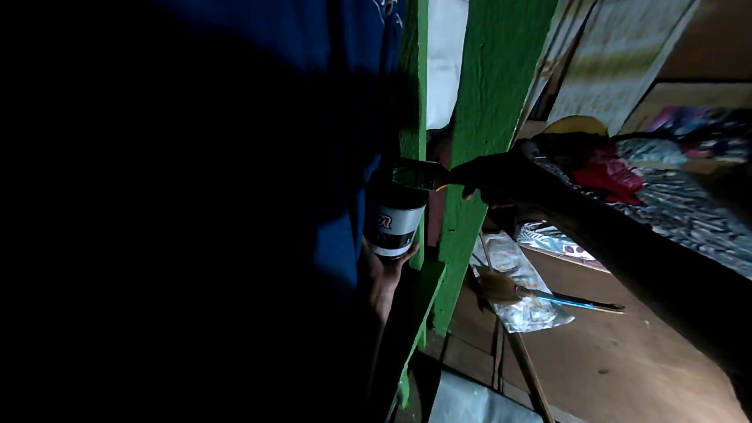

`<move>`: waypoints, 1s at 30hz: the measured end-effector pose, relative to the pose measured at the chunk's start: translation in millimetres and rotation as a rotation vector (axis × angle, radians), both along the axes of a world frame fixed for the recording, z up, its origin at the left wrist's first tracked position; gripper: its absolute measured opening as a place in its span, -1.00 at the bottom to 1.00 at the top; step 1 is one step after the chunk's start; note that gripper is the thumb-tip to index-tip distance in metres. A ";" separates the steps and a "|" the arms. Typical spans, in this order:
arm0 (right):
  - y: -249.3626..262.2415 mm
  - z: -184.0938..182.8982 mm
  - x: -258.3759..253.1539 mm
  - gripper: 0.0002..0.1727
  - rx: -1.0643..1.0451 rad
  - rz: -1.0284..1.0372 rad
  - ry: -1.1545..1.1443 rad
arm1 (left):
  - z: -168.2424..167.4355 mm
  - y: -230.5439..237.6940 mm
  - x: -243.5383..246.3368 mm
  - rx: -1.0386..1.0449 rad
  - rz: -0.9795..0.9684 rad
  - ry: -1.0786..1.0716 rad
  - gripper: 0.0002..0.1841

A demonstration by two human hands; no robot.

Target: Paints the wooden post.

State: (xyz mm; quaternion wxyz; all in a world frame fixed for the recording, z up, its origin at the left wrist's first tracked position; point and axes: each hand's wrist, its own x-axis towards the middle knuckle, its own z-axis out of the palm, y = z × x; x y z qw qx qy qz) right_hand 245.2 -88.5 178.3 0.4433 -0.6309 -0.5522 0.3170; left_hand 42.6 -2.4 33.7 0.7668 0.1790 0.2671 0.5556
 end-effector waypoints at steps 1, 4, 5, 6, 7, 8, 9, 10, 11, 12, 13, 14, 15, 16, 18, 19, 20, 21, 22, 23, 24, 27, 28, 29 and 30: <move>-0.4 1.6 0.8 -0.74 -0.011 0.007 -0.019 | 0.2 -0.1 0.5 0.001 0.006 0.005 -0.32; -0.9 5.9 0.2 -0.72 -0.089 0.014 -0.071 | -1.0 2.2 1.8 -0.002 0.017 0.004 -0.33; -1.0 7.5 -0.6 -0.70 -0.116 0.025 -0.089 | -1.1 2.9 2.4 -0.001 0.014 0.005 -0.33; -1.1 7.9 -0.8 -0.69 -0.130 0.040 -0.099 | -0.1 2.7 3.0 -0.004 0.011 0.000 -0.33; -1.9 7.0 -0.8 -0.70 -0.115 0.058 -0.088 | 1.9 2.0 3.8 -0.012 0.010 -0.003 -0.33; -2.7 6.3 -0.3 -0.69 -0.088 0.073 -0.074 | 5.3 0.5 4.6 -0.020 0.008 -0.001 -0.33; -3.7 7.4 -0.9 -0.69 -0.059 0.074 -0.071 | 7.9 -0.2 5.5 -0.030 0.012 0.002 -0.33; -5.1 10.9 -1.9 -0.68 -0.030 0.069 -0.084 | 9.2 -0.1 6.3 -0.035 0.018 0.005 -0.33; -6.9 16.2 -3.8 -0.68 0.001 0.059 -0.097 | 9.1 0.9 6.7 -0.037 0.023 0.002 -0.33; -8.5 22.0 -5.7 -0.67 0.044 0.052 -0.115 | 7.4 2.6 6.6 -0.035 0.026 0.000 -0.34; -9.1 27.7 -7.0 -0.67 0.089 0.041 -0.135 | 4.4 4.7 5.9 -0.026 0.028 -0.005 -0.34; -8.5 31.8 -7.2 -0.68 0.150 0.037 -0.162 | 2.5 6.2 5.4 -0.022 0.028 -0.011 -0.33; -6.0 36.2 -7.5 -0.68 0.198 0.028 -0.212 | 1.2 6.9 5.0 -0.013 0.028 -0.010 -0.32; -1.4 40.5 -6.8 -0.68 0.231 0.020 -0.284 | 0.6 7.4 4.9 -0.005 0.033 -0.007 -0.32; 10.9 48.3 -5.5 -0.68 0.274 -0.001 -0.436 | 1.1 8.3 4.2 0.004 0.036 -0.008 -0.31; 17.7 52.2 -4.6 -0.69 0.303 -0.021 -0.517 | 0.9 9.4 2.9 0.005 0.025 -0.017 -0.31; 22.6 57.6 -4.9 -0.68 0.316 -0.051 -0.583 | 1.1 10.2 1.0 0.005 0.015 -0.031 -0.30; 26.1 65.0 -5.8 -0.66 0.318 -0.093 -0.624 | 2.4 10.0 -0.9 0.007 0.011 -0.040 -0.31; 28.0 73.5 -7.1 -0.65 0.326 -0.138 -0.641 | 5.2 9.0 -2.8 0.008 0.012 -0.040 -0.32; 28.9 82.1 -7.9 -0.65 0.356 -0.173 -0.667 | 8.6 7.6 -4.9 0.007 0.016 -0.039 -0.33; 28.8 89.7 -8.2 -0.65 0.410 -0.189 -0.706 | 10.4 6.9 -7.4 0.009 0.017 -0.035 -0.33; 23.2 102.6 -10.3 -0.69 0.547 -0.208 -0.805 | 12.0 7.4 -16.6 0.024 0.015 -0.026 -0.32; 20.1 103.3 -12.0 -0.70 0.547 -0.212 -0.811 | 13.4 6.9 -19.2 0.023 0.023 -0.025 -0.33; 16.9 101.7 -13.8 -0.71 0.540 -0.208 -0.812 | 15.7 5.6 -21.3 0.017 0.034 -0.025 -0.34; 14.6 97.2 -14.7 -0.73 0.547 -0.189 -0.817 | 17.8 3.9 -23.1 0.011 0.041 -0.028 -0.34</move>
